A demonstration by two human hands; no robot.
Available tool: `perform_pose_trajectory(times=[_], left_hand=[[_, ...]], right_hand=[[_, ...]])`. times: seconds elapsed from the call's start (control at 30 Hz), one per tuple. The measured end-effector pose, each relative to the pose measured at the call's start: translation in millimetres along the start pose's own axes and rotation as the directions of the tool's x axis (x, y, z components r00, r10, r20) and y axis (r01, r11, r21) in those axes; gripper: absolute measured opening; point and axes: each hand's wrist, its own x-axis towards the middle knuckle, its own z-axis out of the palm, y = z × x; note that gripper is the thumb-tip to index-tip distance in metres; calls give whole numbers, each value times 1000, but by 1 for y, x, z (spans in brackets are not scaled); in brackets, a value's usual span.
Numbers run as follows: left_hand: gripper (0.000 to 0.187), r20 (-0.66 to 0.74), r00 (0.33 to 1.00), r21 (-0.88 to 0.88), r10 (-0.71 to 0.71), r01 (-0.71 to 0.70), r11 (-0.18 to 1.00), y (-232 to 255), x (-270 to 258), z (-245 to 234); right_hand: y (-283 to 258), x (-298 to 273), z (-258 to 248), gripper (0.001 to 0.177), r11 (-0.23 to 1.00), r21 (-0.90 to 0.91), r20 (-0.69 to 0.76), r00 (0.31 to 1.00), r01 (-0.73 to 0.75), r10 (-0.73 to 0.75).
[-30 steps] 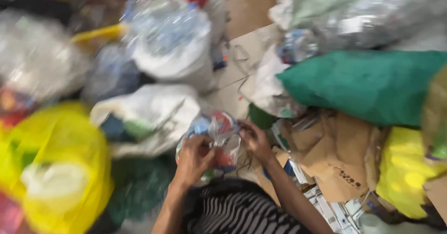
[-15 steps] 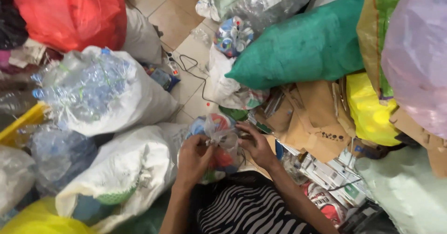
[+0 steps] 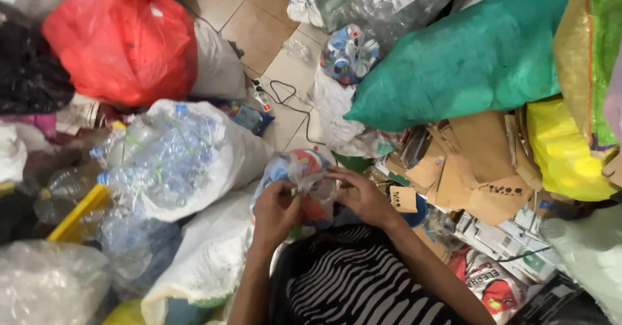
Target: Sorting plastic bottles and caps into different bags in a storage or recycling area.
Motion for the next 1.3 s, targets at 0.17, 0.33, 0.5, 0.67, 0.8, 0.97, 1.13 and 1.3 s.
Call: perform_pose_trajectory(times=[0.17, 0.33, 0.5, 0.67, 0.8, 0.97, 1.13, 1.3], left_hand=[[23, 21, 990, -82, -140, 141, 987, -4, 47, 8], [27, 36, 994, 66, -104, 102, 993, 0, 96, 43], [24, 144, 970, -119, -194, 211, 970, 25, 153, 78], [22, 118, 992, -23, -43, 46, 999, 50, 213, 120], [23, 139, 989, 79, 56, -68, 995, 72, 261, 147], [23, 197, 972, 48, 126, -138, 989, 94, 334, 183], [21, 202, 952, -17, 229, -230, 973, 74, 407, 239], [48, 412, 861, 202, 298, -406, 891, -22, 469, 305]], right_hand=[[10, 24, -21, 45, 974, 77, 31, 977, -213, 211], [23, 48, -61, 43, 959, 65, 37, 961, -275, 273], [36, 81, -117, 61, 971, 85, 30, 975, -222, 220], [55, 114, -167, 74, 978, -61, -44, 980, -198, 196], [49, 127, -194, 79, 980, -156, -140, 985, -123, 102], [62, 163, -233, 79, 982, -169, -298, 954, -83, 30], [61, 185, -275, 75, 987, 5, -434, 889, -162, 148], [81, 173, -293, 57, 933, 301, -453, 831, -199, 323]])
